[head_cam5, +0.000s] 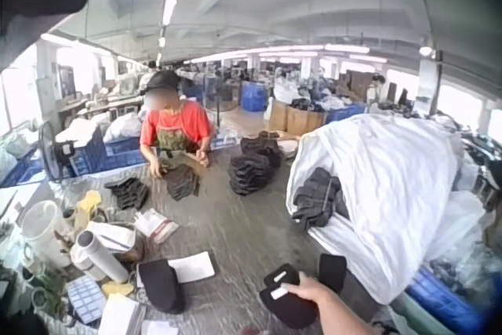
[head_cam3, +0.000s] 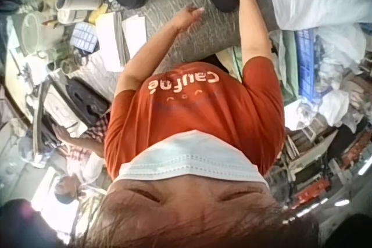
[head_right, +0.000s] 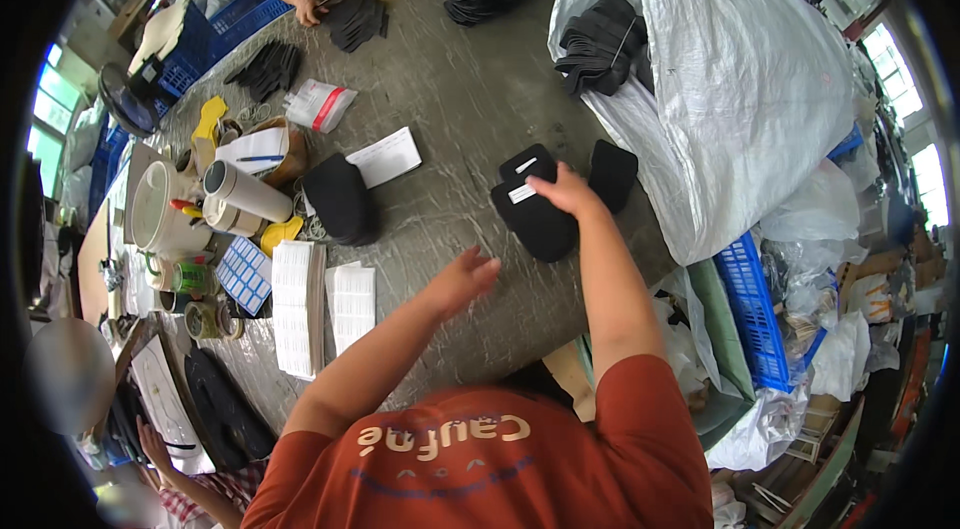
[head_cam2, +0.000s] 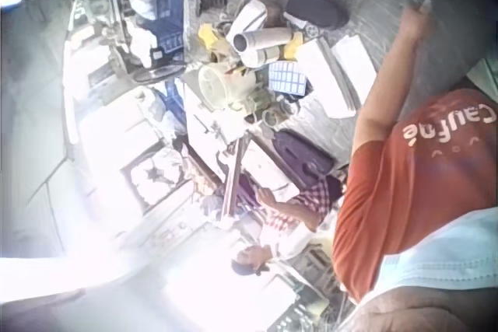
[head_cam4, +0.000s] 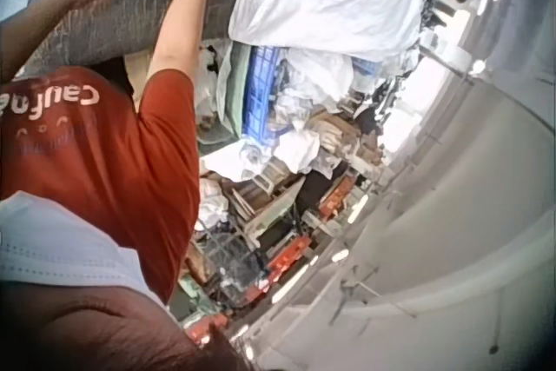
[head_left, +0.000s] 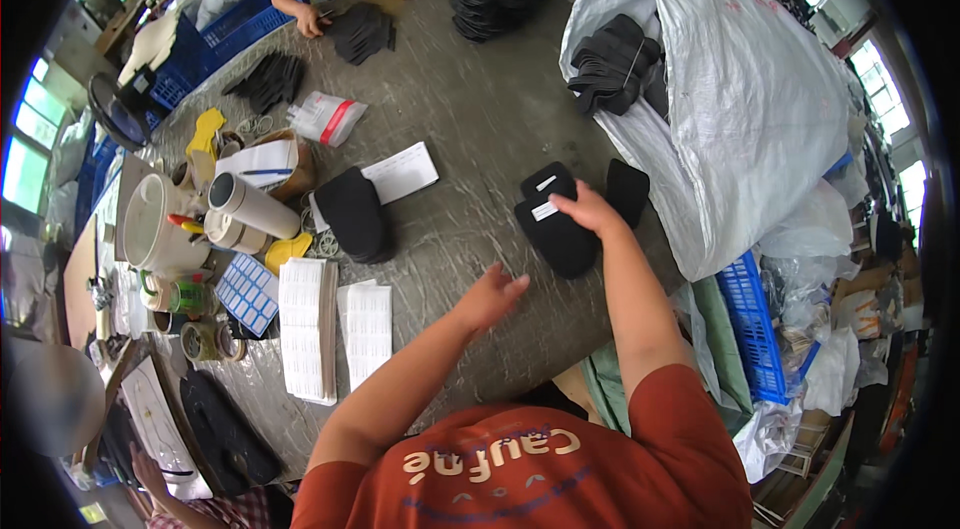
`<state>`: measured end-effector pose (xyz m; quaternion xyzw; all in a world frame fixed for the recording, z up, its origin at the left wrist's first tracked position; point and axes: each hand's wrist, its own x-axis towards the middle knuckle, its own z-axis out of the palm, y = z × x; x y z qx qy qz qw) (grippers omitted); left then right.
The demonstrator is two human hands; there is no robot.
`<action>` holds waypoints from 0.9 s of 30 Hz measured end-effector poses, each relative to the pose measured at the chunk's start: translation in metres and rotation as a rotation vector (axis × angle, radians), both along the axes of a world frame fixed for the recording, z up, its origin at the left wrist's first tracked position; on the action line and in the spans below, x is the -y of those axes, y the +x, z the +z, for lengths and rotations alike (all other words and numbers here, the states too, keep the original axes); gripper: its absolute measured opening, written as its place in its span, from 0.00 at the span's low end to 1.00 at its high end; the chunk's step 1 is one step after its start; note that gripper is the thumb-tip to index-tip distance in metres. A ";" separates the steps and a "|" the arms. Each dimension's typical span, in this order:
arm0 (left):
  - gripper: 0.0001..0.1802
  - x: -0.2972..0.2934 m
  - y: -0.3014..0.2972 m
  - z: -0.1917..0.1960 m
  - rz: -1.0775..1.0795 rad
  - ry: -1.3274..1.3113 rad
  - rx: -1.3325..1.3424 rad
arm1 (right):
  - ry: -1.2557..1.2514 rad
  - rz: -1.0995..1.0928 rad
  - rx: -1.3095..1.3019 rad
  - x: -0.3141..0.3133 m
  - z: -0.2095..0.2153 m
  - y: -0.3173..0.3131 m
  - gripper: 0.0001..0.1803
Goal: Applying small white adhesive labels to black shoe components.
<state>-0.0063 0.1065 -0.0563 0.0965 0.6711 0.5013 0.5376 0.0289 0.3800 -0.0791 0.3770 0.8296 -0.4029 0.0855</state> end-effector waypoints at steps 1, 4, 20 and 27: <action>0.37 -0.020 0.000 -0.010 0.162 0.051 0.105 | -0.002 0.046 0.045 0.009 0.005 -0.004 0.58; 0.20 -0.052 -0.001 -0.045 0.553 0.305 0.283 | -0.041 0.203 -0.048 0.048 0.011 0.003 0.55; 0.47 -0.026 -0.008 -0.049 0.348 0.490 -0.442 | 0.481 0.657 -0.399 0.080 0.039 0.063 0.56; 0.56 -0.034 0.014 -0.055 0.189 0.447 -0.591 | 0.477 0.763 -0.342 0.068 0.039 0.067 0.59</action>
